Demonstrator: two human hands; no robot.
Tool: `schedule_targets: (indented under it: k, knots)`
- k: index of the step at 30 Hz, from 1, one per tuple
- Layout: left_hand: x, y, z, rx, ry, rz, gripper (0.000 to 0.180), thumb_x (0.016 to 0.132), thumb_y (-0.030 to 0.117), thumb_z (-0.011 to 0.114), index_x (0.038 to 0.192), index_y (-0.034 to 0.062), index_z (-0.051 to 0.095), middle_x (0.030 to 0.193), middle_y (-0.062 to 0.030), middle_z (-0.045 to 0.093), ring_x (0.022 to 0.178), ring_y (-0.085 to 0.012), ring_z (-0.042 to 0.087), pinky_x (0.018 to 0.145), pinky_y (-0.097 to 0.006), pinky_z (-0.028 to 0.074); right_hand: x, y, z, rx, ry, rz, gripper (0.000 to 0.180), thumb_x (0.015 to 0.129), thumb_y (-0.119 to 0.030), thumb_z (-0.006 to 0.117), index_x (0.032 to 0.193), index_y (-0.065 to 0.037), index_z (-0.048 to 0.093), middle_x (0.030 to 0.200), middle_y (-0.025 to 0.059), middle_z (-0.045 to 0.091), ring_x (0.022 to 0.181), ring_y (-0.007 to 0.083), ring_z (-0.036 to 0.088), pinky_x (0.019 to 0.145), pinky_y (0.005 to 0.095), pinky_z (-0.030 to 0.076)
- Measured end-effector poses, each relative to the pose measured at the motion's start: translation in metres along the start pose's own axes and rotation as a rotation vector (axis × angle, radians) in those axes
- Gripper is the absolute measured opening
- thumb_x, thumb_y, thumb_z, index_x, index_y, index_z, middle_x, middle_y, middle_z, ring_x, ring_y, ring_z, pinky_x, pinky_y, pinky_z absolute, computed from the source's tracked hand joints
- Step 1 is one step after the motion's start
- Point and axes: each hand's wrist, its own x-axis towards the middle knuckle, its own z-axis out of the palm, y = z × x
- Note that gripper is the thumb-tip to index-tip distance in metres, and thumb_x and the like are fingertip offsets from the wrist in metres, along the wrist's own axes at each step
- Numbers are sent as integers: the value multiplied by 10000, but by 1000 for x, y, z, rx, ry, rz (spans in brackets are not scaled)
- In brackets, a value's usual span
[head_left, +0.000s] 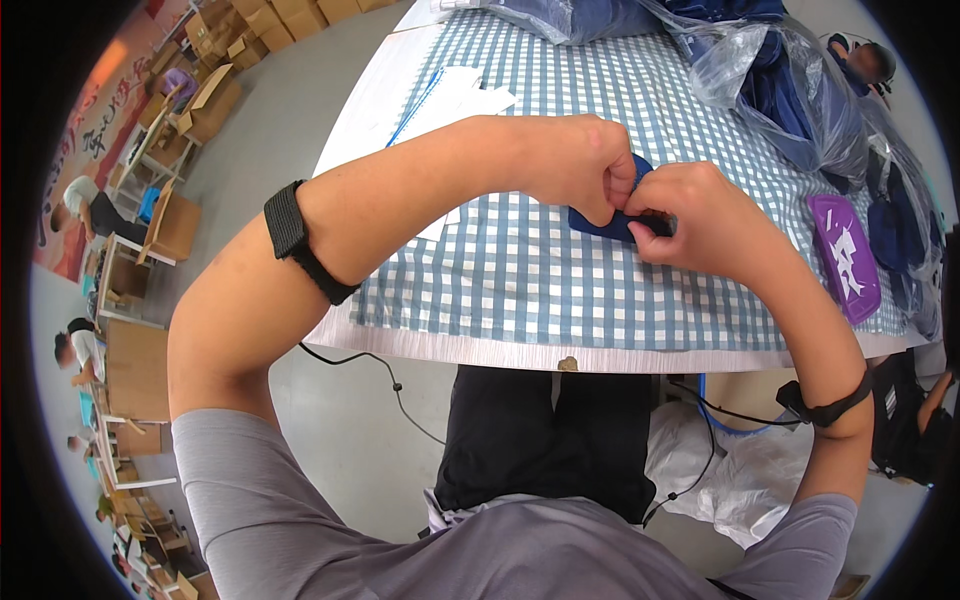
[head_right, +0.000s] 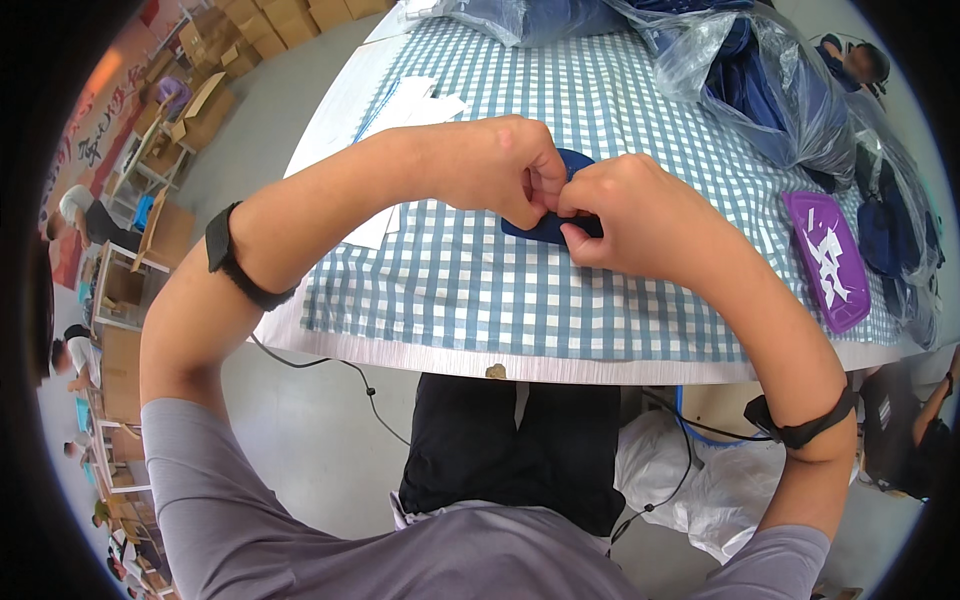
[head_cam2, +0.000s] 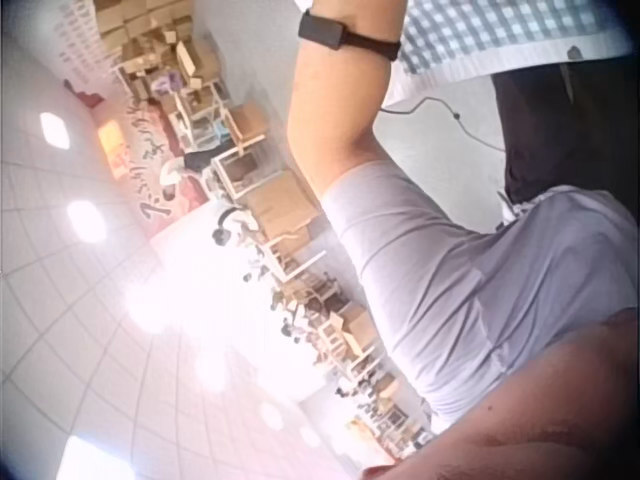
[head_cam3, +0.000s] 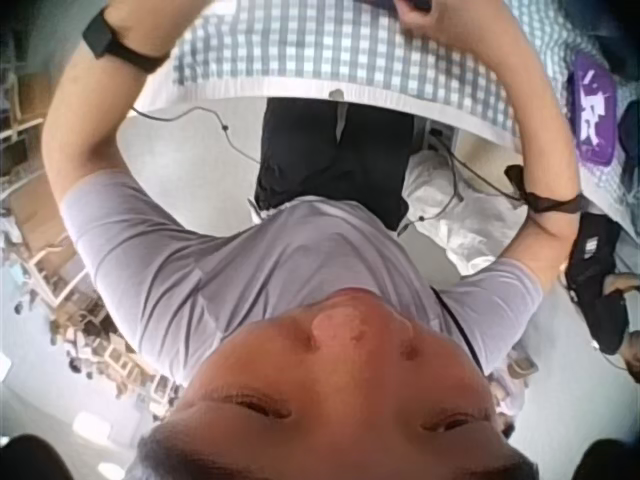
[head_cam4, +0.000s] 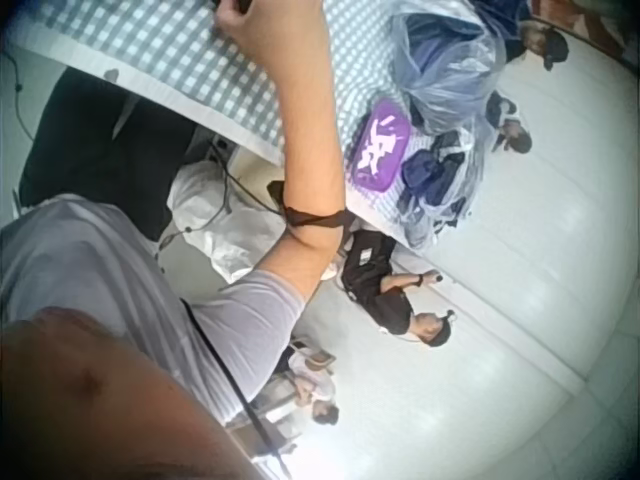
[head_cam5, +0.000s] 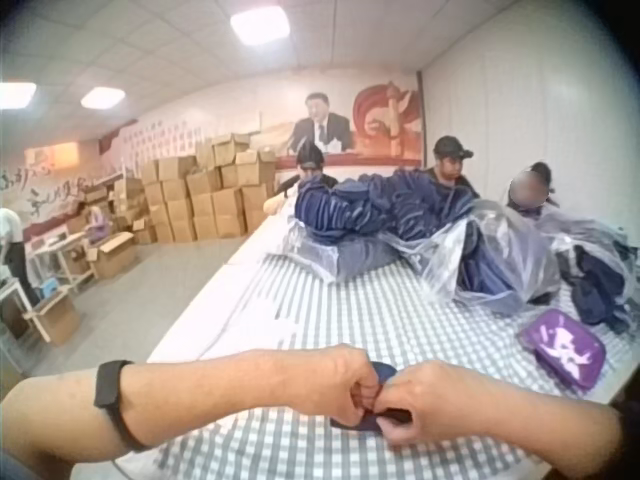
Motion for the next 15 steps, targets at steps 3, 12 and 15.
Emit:
schedule_targets:
  k: [3, 12, 15]
  knots:
    - [-4, -2, 0, 60, 71, 88, 129, 819, 28, 817, 948, 28, 815, 844, -87, 780, 762, -199, 732, 716, -341, 594, 2, 6, 2, 48, 9, 21, 95, 803, -79, 808, 854, -5, 777, 783, 128, 752, 671, 310, 710, 674, 403, 595]
    - [-17, -3, 32, 224, 287, 348, 202, 781, -23, 801, 977, 9, 761, 934, -138, 746, 848, -337, 743, 766, -414, 619, -2, 7, -2, 114, 26, 89, 94, 807, -77, 805, 869, -9, 786, 774, 129, 744, 682, 306, 709, 652, 394, 576]
    - [-14, -6, 33, 221, 299, 363, 228, 770, -42, 776, 993, 0, 755, 942, -145, 750, 846, -336, 746, 763, -427, 619, -4, 7, -1, 134, 42, 122, 101, 812, -89, 810, 861, -6, 779, 769, 126, 742, 669, 305, 700, 646, 389, 572]
